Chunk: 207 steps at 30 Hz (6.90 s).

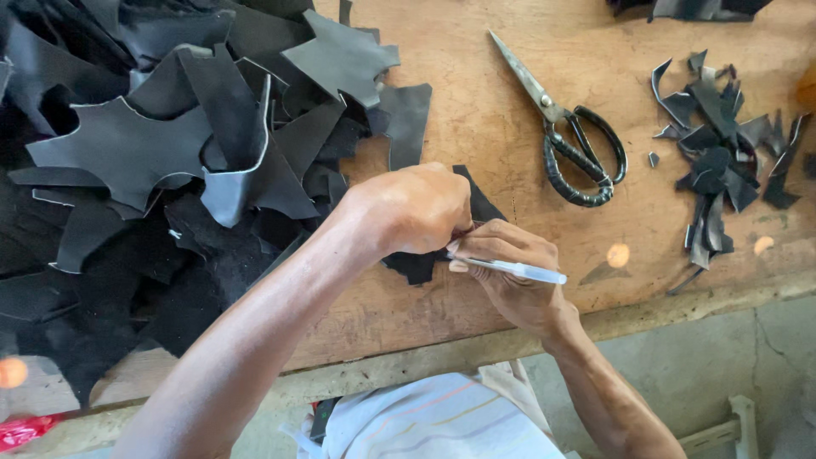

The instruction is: The person aligns a patterned template on a black leather piece, marks the outline with a pen, and then uses shears to cut the leather along the marked lines. The process is repeated for multiple pieces, with the cut pieces being placed on the table.

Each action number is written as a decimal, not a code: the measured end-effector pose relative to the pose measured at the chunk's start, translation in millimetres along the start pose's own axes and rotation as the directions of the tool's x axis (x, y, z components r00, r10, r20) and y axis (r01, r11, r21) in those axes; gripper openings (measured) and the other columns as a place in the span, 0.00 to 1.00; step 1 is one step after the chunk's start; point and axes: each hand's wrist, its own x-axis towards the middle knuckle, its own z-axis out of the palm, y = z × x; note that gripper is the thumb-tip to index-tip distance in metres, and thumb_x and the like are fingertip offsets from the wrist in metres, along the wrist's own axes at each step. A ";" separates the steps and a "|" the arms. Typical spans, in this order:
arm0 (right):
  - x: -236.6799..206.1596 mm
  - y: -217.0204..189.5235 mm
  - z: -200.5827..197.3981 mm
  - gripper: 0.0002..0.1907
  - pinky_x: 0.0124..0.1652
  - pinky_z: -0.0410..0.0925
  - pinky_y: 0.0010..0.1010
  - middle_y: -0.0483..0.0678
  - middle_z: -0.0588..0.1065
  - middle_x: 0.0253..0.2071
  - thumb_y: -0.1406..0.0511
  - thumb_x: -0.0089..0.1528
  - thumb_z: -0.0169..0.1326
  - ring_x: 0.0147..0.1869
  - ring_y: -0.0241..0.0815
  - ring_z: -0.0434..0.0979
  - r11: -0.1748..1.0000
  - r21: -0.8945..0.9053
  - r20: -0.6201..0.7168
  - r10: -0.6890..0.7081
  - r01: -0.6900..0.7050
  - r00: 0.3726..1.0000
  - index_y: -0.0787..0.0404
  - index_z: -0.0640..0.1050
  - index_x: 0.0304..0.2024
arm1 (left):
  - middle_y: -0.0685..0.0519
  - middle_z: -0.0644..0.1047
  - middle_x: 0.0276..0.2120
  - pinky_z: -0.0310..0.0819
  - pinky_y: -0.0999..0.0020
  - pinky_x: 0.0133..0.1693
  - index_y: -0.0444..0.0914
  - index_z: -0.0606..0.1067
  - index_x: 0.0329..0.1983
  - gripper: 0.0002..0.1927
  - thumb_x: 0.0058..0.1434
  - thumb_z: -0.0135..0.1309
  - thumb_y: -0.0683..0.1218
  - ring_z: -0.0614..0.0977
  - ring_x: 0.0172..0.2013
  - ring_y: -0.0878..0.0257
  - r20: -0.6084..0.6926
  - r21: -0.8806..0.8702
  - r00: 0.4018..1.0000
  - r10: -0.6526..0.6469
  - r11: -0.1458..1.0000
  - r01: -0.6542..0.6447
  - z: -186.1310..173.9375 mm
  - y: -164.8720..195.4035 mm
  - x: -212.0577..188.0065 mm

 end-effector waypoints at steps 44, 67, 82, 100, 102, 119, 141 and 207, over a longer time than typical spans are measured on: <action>39.6 -42.0 88.6 0.10 0.42 0.74 0.34 0.52 0.80 0.39 0.75 0.61 0.60 0.40 0.50 0.83 0.978 -0.143 -0.069 -0.162 0.151 0.984 0.64 0.81 0.44 | 0.51 0.83 0.43 0.79 0.59 0.41 0.52 0.85 0.43 0.15 0.55 0.57 0.43 0.84 0.43 0.51 0.040 -0.039 0.999 0.010 0.999 -0.009 -9.0 -25.6 -4.9; -10.9 -41.7 -24.8 0.22 0.45 0.69 0.37 0.53 0.72 0.42 0.67 0.54 0.68 0.45 0.49 0.74 0.921 -0.305 -0.030 0.245 -0.242 0.969 0.62 0.78 0.50 | 0.44 0.72 0.47 0.68 0.56 0.54 0.41 0.78 0.55 0.24 0.54 0.56 0.35 0.72 0.51 0.46 -0.592 -0.115 0.806 0.010 0.989 -0.097 74.4 24.5 -80.9; 33.1 -38.3 -48.3 0.22 0.41 0.71 0.37 0.51 0.73 0.37 0.63 0.45 0.71 0.41 0.48 0.76 0.867 -0.428 0.207 0.370 -0.256 0.906 0.64 0.79 0.39 | 0.43 0.66 0.62 0.43 0.35 0.68 0.34 0.47 0.77 0.52 0.52 0.61 0.38 0.69 0.64 0.49 -0.807 -0.072 0.591 -0.012 0.994 -0.079 96.7 3.3 -64.4; 58.0 81.3 -153.1 0.16 0.46 0.71 0.25 0.50 0.74 0.43 0.70 0.59 0.72 0.45 0.37 0.75 0.854 -0.470 -0.226 0.126 -0.222 0.966 0.69 0.78 0.44 | 0.42 0.60 0.68 0.44 0.34 0.70 0.37 0.51 0.76 0.46 0.58 0.62 0.43 0.61 0.69 0.44 -0.857 -0.097 0.505 -0.099 0.995 0.029 100.1 -12.9 -54.9; 67.8 85.1 -150.6 0.17 0.48 0.72 0.26 0.52 0.75 0.44 0.70 0.59 0.73 0.46 0.40 0.76 0.836 -0.522 -0.187 0.081 -0.169 0.979 0.70 0.78 0.44 | 0.43 0.60 0.68 0.45 0.35 0.70 0.38 0.52 0.76 0.47 0.57 0.63 0.44 0.61 0.69 0.45 -0.858 -0.109 0.503 -0.105 0.994 0.021 101.2 -12.8 -55.9; 48.7 20.8 -110.5 0.26 0.50 0.72 0.38 0.58 0.78 0.52 0.62 0.59 0.67 0.53 0.51 0.79 0.737 -0.599 -0.073 0.338 -0.312 0.938 0.68 0.77 0.56 | 0.44 0.75 0.45 0.73 0.58 0.47 0.33 0.72 0.51 0.16 0.62 0.59 0.36 0.78 0.45 0.51 -0.943 -0.083 0.332 -0.001 0.969 -0.233 127.2 12.2 -98.8; 47.4 15.0 -99.7 0.24 0.43 0.76 0.33 0.52 0.82 0.42 0.64 0.54 0.66 0.41 0.44 0.84 0.479 -0.395 -0.106 0.824 -0.784 0.557 0.64 0.79 0.52 | 0.52 0.71 0.27 0.67 0.62 0.31 0.36 0.75 0.39 0.09 0.55 0.61 0.37 0.74 0.28 0.57 -0.836 -0.020 0.545 0.063 0.989 -0.144 147.3 17.4 -98.8; 43.0 -23.2 -76.4 0.14 0.25 0.59 0.20 0.40 0.72 0.24 0.69 0.50 0.67 0.26 0.29 0.67 0.689 0.336 0.284 0.576 -0.642 0.767 0.63 0.76 0.34 | 0.44 0.72 0.57 0.76 0.65 0.55 0.31 0.63 0.64 0.33 0.58 0.63 0.38 0.77 0.56 0.58 -0.293 -0.925 0.923 -0.251 -0.170 -0.340 133.9 40.9 -63.2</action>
